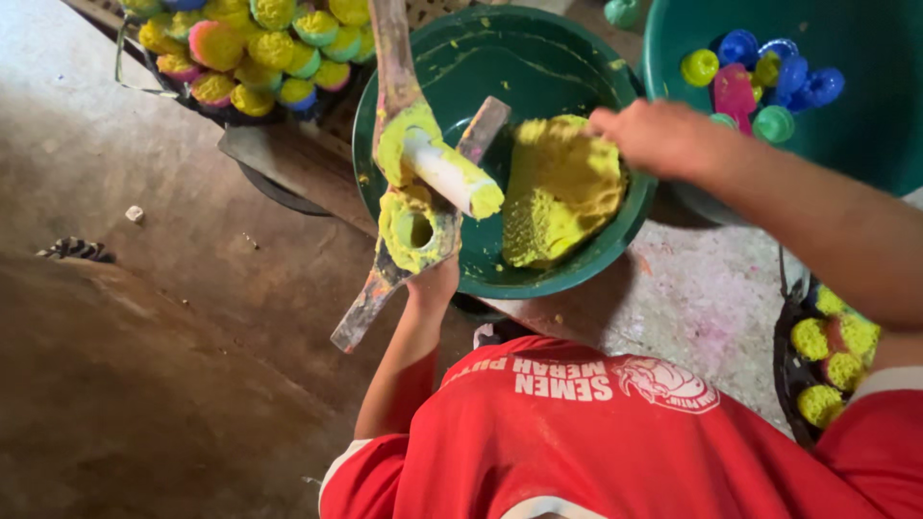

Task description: The person fills small colorful plastic molds arranged in a basket with a yellow paste using a manual extruder tool. They repeatedly load the extruder from a green basin and press the paste into each mold cavity.

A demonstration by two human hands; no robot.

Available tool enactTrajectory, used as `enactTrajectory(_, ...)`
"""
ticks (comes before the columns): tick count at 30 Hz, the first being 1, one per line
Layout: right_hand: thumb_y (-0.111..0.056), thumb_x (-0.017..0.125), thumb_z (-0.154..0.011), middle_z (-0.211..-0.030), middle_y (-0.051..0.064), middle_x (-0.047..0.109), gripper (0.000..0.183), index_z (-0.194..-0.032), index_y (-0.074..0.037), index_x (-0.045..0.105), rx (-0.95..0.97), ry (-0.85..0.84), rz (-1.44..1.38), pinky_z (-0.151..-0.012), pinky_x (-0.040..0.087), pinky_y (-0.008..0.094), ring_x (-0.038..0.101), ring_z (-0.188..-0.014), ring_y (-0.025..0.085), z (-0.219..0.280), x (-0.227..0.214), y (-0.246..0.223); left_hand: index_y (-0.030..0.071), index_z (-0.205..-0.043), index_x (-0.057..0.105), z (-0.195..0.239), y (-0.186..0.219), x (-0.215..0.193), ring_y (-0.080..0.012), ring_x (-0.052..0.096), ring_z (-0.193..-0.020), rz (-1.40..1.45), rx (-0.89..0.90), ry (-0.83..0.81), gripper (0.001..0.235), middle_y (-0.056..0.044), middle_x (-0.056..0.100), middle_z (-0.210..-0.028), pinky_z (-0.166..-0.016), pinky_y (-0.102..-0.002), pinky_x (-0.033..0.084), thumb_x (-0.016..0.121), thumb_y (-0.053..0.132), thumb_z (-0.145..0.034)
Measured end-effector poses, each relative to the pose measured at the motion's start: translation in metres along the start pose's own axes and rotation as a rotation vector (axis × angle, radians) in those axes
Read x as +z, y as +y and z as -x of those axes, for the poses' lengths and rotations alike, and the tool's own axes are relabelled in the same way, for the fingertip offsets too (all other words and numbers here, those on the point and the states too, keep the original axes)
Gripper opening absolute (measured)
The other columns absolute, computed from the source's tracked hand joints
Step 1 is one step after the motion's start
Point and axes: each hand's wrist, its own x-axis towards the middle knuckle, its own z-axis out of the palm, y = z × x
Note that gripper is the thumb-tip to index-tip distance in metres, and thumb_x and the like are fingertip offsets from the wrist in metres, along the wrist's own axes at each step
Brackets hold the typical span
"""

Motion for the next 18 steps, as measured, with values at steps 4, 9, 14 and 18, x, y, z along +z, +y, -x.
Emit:
enactTrajectory(4,-0.021,0.044,-0.107,-0.082,0.019,0.072,0.036,-0.137,-0.026,0.063,0.046,0.063,0.196,-0.062,0.058,0.053,0.073,-0.076,0.041,-0.002,-0.004,0.013,0.001,-0.126,0.061,-0.004,0.000,0.001,-0.0270,0.066,-0.105,-0.175,0.095,-0.019,0.035,-0.012,0.068,-0.116,-0.093,-0.038,0.053,0.074,0.003,-0.093)
enactTrajectory(9,-0.007,0.047,-0.095,-0.086,0.017,0.074,0.056,-0.149,-0.018,0.052,-0.113,0.069,0.231,-0.061,0.060,0.048,0.074,-0.071,0.036,0.002,0.029,0.007,0.002,-0.120,0.065,0.001,-0.006,0.006,-0.0270,0.067,-0.102,-0.217,0.119,-0.010,0.027,-0.011,0.070,-0.112,-0.090,-0.037,0.053,0.074,0.003,-0.095)
enactTrajectory(14,-0.003,0.042,-0.099,-0.096,0.020,0.071,0.057,-0.155,-0.016,0.042,-0.132,-0.118,0.129,-0.058,0.060,0.042,0.075,-0.067,0.032,0.027,0.043,-0.005,0.004,-0.117,0.066,0.003,-0.016,0.007,-0.0280,0.067,-0.099,-0.192,0.044,-0.003,0.025,-0.010,0.070,-0.109,-0.089,-0.038,0.054,0.073,0.005,-0.092)
enactTrajectory(18,-0.006,0.050,-0.085,-0.105,0.016,0.073,0.063,-0.146,-0.023,0.051,-0.208,-0.090,0.064,-0.066,0.059,0.048,0.074,-0.076,0.035,0.066,0.030,-0.031,0.009,-0.118,0.070,-0.006,-0.016,-0.002,-0.0318,0.067,-0.107,-0.699,0.386,-0.126,0.028,-0.011,0.070,-0.114,-0.096,-0.041,0.052,0.073,0.004,-0.091)
